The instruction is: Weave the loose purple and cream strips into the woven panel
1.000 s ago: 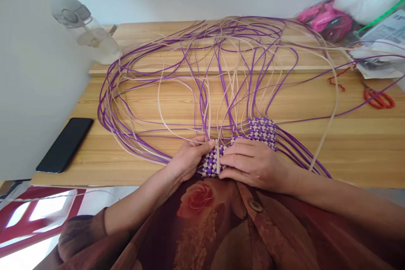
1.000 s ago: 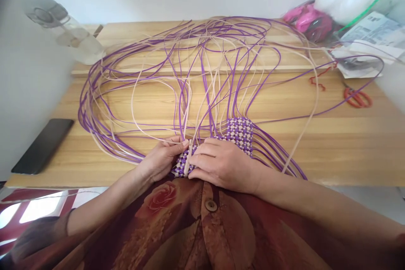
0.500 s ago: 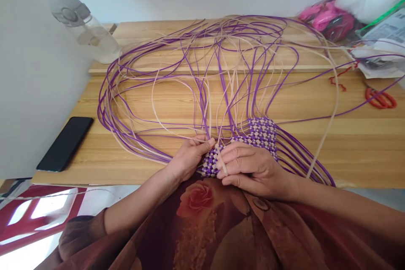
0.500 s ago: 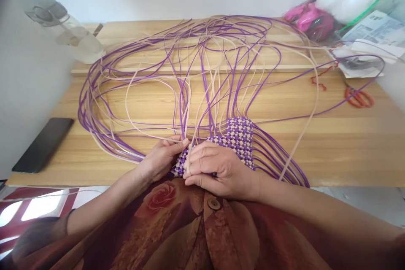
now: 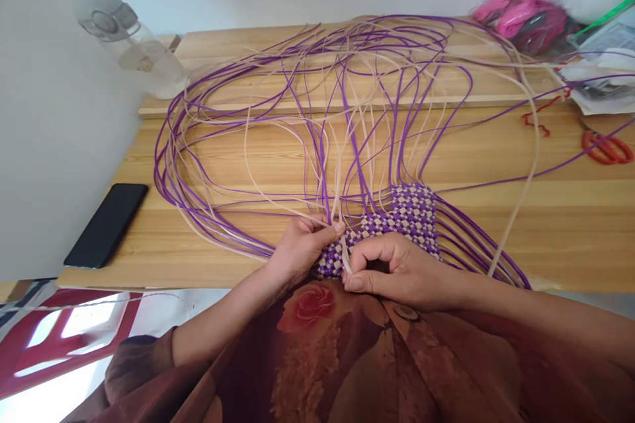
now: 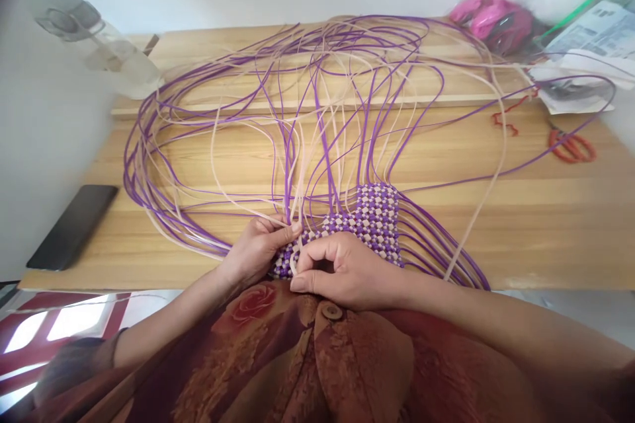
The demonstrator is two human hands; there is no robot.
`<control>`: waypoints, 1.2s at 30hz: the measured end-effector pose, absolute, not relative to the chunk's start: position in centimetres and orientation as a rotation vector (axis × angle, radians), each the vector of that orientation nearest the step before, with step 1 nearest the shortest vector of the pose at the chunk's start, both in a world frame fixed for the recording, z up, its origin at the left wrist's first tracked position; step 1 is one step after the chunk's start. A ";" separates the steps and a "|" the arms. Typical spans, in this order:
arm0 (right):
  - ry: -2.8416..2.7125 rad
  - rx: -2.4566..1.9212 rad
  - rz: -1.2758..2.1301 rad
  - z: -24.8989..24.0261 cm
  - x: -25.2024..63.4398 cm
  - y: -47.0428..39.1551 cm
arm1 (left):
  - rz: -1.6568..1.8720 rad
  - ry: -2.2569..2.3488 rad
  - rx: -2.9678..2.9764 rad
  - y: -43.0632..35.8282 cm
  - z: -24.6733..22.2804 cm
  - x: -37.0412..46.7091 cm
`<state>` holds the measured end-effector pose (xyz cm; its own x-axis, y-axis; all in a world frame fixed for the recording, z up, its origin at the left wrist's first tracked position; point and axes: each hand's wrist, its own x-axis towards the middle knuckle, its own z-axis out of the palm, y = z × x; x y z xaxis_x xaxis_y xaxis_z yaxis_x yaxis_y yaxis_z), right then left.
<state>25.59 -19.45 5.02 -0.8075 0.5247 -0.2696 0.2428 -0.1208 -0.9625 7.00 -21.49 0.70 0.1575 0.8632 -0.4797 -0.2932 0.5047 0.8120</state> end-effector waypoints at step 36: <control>-2.282 -1.703 0.177 3.1 26.3 0.2 | 0.745 1.088 1.010 -20.5 1.6 5.0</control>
